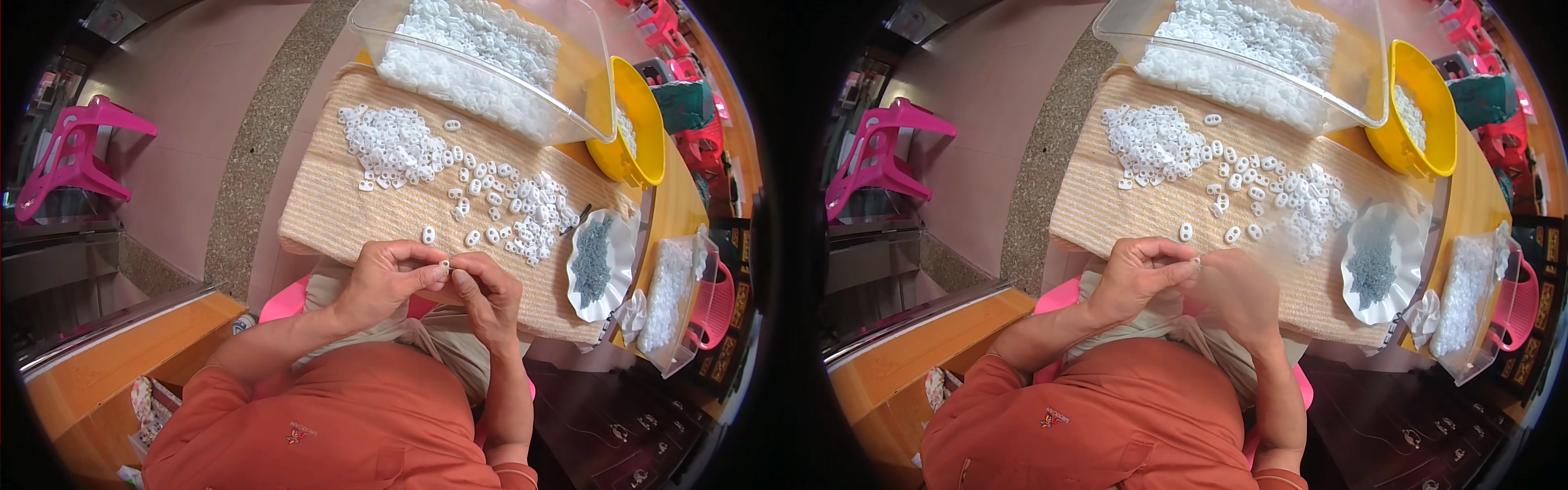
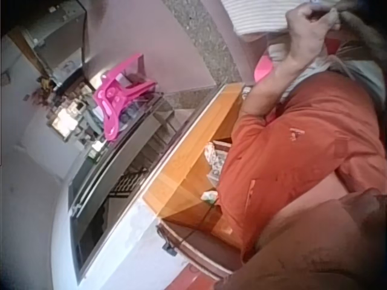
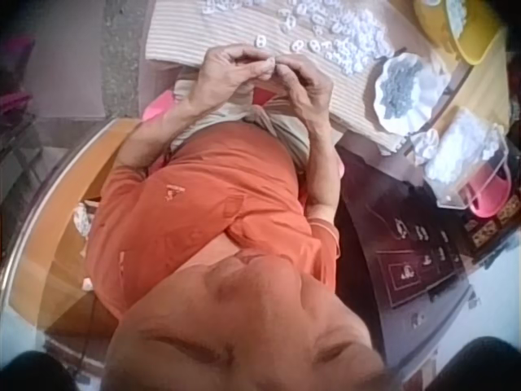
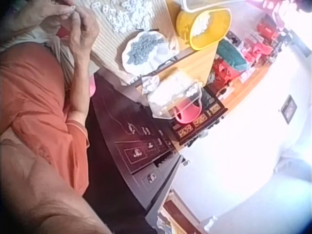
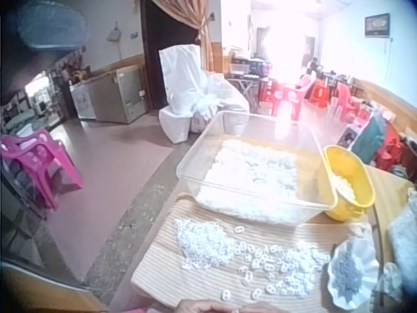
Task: Sorting and inspecting small white plastic components from a tray into different containers and piles.
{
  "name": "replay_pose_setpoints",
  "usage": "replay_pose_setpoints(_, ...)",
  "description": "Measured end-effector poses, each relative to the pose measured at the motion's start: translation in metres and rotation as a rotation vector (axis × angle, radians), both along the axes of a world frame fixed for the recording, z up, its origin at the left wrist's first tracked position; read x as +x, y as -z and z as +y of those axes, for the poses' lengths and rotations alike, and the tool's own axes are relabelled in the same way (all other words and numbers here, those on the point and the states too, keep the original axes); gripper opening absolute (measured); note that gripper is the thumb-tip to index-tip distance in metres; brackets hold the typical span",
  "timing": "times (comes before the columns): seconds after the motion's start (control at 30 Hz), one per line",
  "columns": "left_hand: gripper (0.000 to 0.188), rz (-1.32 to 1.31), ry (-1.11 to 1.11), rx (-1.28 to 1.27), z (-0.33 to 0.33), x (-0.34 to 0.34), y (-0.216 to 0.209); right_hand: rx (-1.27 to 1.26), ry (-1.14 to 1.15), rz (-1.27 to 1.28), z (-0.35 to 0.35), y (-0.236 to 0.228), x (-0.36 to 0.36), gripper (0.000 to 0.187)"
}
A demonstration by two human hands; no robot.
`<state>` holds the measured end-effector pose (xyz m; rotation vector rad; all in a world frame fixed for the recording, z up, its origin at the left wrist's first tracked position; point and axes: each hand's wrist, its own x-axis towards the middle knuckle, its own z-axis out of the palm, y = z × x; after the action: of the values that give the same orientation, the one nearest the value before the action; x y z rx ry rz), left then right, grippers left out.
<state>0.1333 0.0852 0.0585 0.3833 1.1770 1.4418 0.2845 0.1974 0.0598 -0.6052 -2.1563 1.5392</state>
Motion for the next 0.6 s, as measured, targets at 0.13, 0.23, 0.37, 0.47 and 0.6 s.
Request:
replay_pose_setpoints(0.13, 0.022, 0.005, 0.007, -0.005, -0.0001, 0.0003, -0.0013, -0.078, 0.047, -0.019, -0.0015, 0.0051, 0.0037, 0.011)
replay_pose_setpoints(0.23, 0.023, 0.002, 0.007, -0.016, -0.0002, 0.0005, -0.002, -0.05, 0.022, -0.045, -0.0008, 0.0075, 0.0055, 0.01)
replay_pose_setpoints(0.37, 0.023, 0.009, 0.006, -0.022, -0.0005, 0.0006, 0.0001, -0.031, -0.006, -0.087, -0.0008, 0.0073, 0.0043, 0.007)
replay_pose_setpoints(0.47, 0.022, 0.012, 0.008, -0.016, -0.0011, 0.0, 0.0006, 0.035, -0.017, -0.069, -0.0021, 0.0036, 0.0018, 0.007)
replay_pose_setpoints(0.6, 0.022, 0.005, 0.012, -0.019, -0.0016, 0.0002, -0.0003, 0.133, -0.002, -0.03, -0.0051, 0.0055, 0.0024, 0.008)
